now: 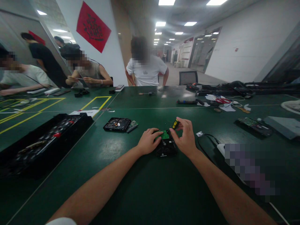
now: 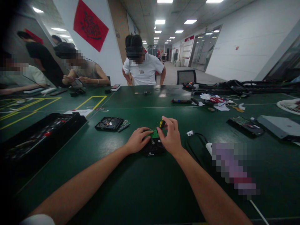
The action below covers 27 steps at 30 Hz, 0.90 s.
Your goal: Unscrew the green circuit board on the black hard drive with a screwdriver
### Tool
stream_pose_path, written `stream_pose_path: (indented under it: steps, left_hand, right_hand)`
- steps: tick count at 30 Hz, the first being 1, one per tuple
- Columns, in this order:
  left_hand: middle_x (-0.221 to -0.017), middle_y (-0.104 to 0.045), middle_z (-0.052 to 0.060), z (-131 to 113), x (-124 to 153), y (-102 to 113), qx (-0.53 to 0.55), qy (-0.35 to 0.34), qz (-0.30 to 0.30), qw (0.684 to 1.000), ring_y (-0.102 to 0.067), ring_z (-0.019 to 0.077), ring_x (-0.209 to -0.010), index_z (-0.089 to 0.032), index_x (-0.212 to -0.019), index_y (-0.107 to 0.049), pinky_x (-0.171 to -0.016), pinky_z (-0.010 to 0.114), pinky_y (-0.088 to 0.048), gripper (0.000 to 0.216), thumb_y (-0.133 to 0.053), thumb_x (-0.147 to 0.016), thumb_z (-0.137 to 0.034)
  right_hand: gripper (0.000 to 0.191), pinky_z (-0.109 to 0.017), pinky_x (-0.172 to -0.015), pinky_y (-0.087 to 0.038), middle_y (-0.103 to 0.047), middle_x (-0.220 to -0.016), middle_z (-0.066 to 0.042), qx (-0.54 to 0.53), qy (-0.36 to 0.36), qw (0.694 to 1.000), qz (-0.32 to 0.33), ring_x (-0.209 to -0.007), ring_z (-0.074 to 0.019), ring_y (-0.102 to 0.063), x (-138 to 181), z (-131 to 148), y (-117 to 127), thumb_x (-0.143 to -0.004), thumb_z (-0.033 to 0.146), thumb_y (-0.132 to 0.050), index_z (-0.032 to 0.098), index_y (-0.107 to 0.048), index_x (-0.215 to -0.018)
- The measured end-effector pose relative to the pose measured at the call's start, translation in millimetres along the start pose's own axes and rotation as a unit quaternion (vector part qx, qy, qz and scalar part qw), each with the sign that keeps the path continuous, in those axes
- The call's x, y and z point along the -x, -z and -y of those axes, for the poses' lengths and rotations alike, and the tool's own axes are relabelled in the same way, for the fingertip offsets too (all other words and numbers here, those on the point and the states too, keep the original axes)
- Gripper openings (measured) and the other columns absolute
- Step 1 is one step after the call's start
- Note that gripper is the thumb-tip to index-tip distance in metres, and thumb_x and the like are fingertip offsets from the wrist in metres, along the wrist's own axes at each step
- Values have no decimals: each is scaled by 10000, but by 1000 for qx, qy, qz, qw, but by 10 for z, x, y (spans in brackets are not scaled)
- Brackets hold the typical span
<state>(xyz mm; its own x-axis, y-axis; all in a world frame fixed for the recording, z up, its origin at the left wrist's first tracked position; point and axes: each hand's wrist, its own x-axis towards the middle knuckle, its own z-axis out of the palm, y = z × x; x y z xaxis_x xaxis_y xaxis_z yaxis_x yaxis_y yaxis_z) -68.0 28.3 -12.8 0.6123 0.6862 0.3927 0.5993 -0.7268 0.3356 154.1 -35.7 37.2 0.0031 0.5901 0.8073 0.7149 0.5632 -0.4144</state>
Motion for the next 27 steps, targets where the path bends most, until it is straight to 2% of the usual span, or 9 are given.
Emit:
stream_pose_path:
  steps: [3,9,16,22,27]
  left_hand:
    - [-1381,-602,83,-1,2,-1,-1,2,1,1000,-551,289,-1267,-303,-1410,-620,-1093,504,-461,407,-538,-1017,-370]
    - [-1374,-607,90,-15,2,21,3,3,1,1000,-553,292,-1270,-297,-1408,-621,-1093,506,-461,405,-533,-1019,-372]
    - [-1383,-604,88,-20,1,29,-1,9,5,1000,-544,295,-1274,-301,-1403,-626,-1087,511,-460,404,-528,-1020,-381]
    - [-1375,-608,85,-31,0,34,3,7,3,1000,-546,291,-1278,-311,-1407,-623,-1085,507,-462,404,-535,-1018,-374]
    - [-1383,-603,85,-19,0,23,4,8,4,1000,-546,290,-1276,-311,-1411,-619,-1092,510,-456,407,-535,-1019,-376]
  right_hand:
    - [581,-458,-811,-645,-496,-1272,-121,-4,-9,1000,5,-919,-220,-628,-15,15,11,-950,229,-634,292,-421,-1488]
    - [645,-490,-895,-629,-453,-1378,-152,-27,-14,999,22,-1042,-250,-634,7,16,-7,-963,198,-585,282,-344,-1555]
    - [626,-459,-824,-648,-491,-1286,-126,1,-12,1000,5,-930,-220,-639,2,-16,-4,-951,242,-640,293,-400,-1528]
    - [651,-471,-855,-643,-475,-1345,-140,-8,-14,1000,13,-954,-224,-648,15,-7,0,-964,204,-591,293,-355,-1564]
    - [614,-476,-856,-641,-493,-1252,-110,10,2,1000,12,-968,-234,-624,1,-4,4,-958,260,-638,331,-420,-1528]
